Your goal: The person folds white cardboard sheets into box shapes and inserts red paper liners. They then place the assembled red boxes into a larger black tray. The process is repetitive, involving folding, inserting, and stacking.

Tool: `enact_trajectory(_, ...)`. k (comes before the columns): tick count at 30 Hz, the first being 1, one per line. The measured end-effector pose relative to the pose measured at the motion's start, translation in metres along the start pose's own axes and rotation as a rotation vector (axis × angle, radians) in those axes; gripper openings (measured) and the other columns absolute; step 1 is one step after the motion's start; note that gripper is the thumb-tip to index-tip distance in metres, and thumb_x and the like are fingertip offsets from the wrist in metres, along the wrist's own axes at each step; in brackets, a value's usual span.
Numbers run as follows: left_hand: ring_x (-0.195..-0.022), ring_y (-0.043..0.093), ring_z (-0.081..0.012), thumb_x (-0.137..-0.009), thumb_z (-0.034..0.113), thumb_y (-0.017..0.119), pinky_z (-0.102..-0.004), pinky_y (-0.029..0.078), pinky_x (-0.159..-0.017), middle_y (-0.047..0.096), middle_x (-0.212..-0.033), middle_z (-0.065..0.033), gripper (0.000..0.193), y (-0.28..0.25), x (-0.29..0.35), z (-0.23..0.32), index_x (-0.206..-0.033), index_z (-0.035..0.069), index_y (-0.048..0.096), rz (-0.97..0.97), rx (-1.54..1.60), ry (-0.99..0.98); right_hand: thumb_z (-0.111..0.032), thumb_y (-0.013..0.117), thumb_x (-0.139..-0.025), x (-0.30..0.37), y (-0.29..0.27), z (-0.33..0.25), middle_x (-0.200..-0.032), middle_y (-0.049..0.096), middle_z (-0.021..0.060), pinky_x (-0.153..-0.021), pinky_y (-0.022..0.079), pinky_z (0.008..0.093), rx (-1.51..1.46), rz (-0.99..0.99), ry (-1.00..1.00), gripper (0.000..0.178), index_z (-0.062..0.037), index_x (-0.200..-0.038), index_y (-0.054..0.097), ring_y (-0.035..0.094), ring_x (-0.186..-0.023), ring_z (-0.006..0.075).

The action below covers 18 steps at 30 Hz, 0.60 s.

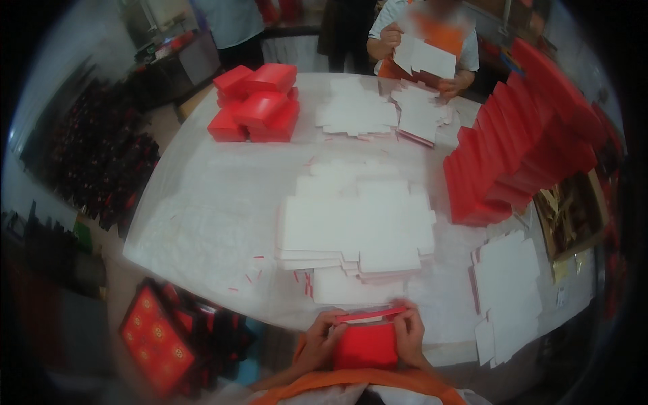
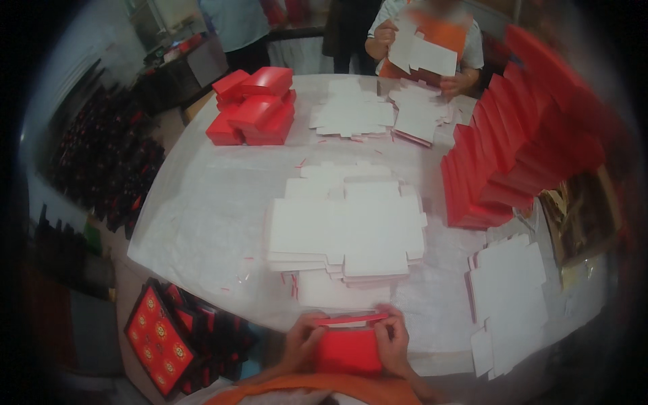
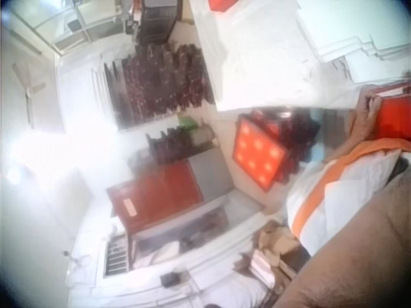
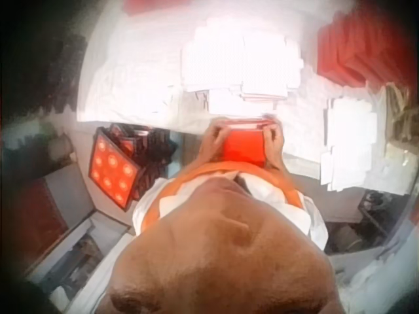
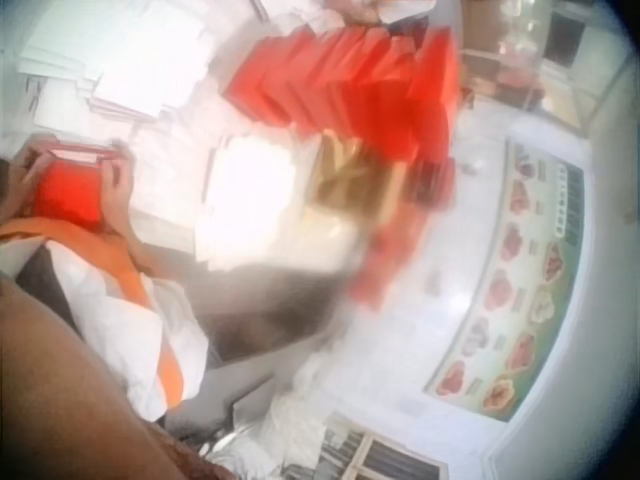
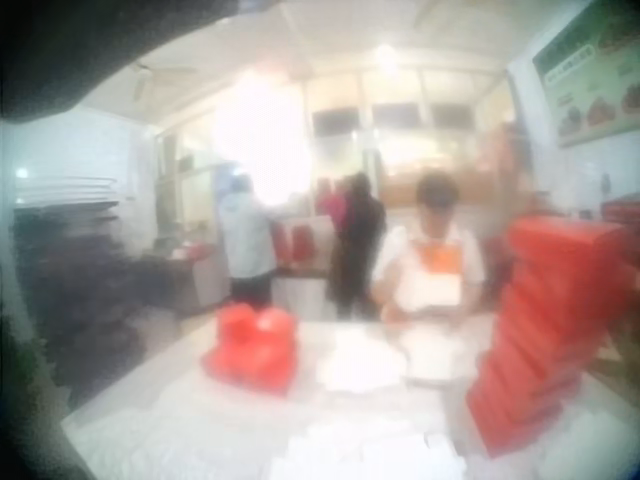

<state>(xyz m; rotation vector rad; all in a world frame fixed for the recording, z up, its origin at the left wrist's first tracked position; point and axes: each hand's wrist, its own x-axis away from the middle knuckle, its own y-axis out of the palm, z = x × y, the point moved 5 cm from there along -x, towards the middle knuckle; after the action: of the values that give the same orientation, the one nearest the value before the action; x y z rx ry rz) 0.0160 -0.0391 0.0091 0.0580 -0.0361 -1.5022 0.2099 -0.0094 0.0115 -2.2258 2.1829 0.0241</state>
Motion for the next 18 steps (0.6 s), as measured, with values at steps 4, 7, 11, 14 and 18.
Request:
enact_trajectory(4,-0.085,0.050,-0.0122,-0.080,0.005,0.062,-0.0240,0.041,-0.076,0.052,-0.098,-0.0068,0.021,0.007,-0.003,0.007,-0.095,0.003,0.047,0.070,0.130,0.011,0.006,0.039,-0.082,0.003,0.000,0.016,-0.096,0.054,0.0117,-0.079,0.043,0.0288,-0.231,0.051,0.070,0.020,-0.0040,-0.099,0.036,0.051,-0.086,0.0160)
enact_trajectory(7,-0.083,0.050,-0.0098,-0.081,0.007,0.061,-0.0233,0.043,-0.074,0.052,-0.097,-0.0055,0.020,0.011,-0.017,0.014,-0.096,0.003,0.048,-0.033,-0.050,-0.096,0.007,0.038,-0.081,-0.001,0.000,0.011,-0.090,0.053,0.0096,-0.077,0.043,0.0283,-0.312,0.027,0.082,0.028,-0.0047,-0.105,0.033,0.051,-0.084,0.0153)
enact_trajectory(11,-0.086,0.049,-0.0102,-0.084,0.009,0.057,-0.0240,0.042,-0.076,0.053,-0.096,-0.0051,0.021,0.016,-0.017,0.015,-0.102,0.003,0.048,-0.155,0.011,-0.228,0.006,0.042,-0.080,-0.006,-0.001,0.006,-0.090,0.054,0.0077,-0.076,0.043,0.0255,-0.249,-0.019,0.178,0.023,-0.0027,-0.102,0.042,0.050,-0.083,0.0126)
enact_trajectory(14,-0.093,0.049,-0.0125,-0.085,0.011,0.054,-0.0254,0.040,-0.083,0.052,-0.099,-0.0058,0.020,0.019,-0.015,0.020,-0.103,0.003,0.050,-0.171,-0.033,-0.211,0.000,0.050,-0.082,-0.007,0.001,0.003,-0.092,0.055,0.0055,-0.073,0.044,0.0227,-0.124,-0.090,0.191,0.015,-0.0011,-0.097,0.049,0.051,-0.083,0.0092)
enact_trajectory(18,-0.092,0.049,-0.0120,-0.084,0.013,0.057,-0.0252,0.040,-0.083,0.054,-0.096,-0.0058,0.019,0.020,-0.020,0.018,-0.100,0.003,0.053,-0.139,-0.118,-0.241,-0.004,0.054,-0.083,-0.007,0.002,-0.007,-0.092,0.057,0.0050,-0.071,0.045,0.0223,-0.054,-0.083,0.233,0.011,-0.0006,-0.094,0.052,0.053,-0.082,0.0092)
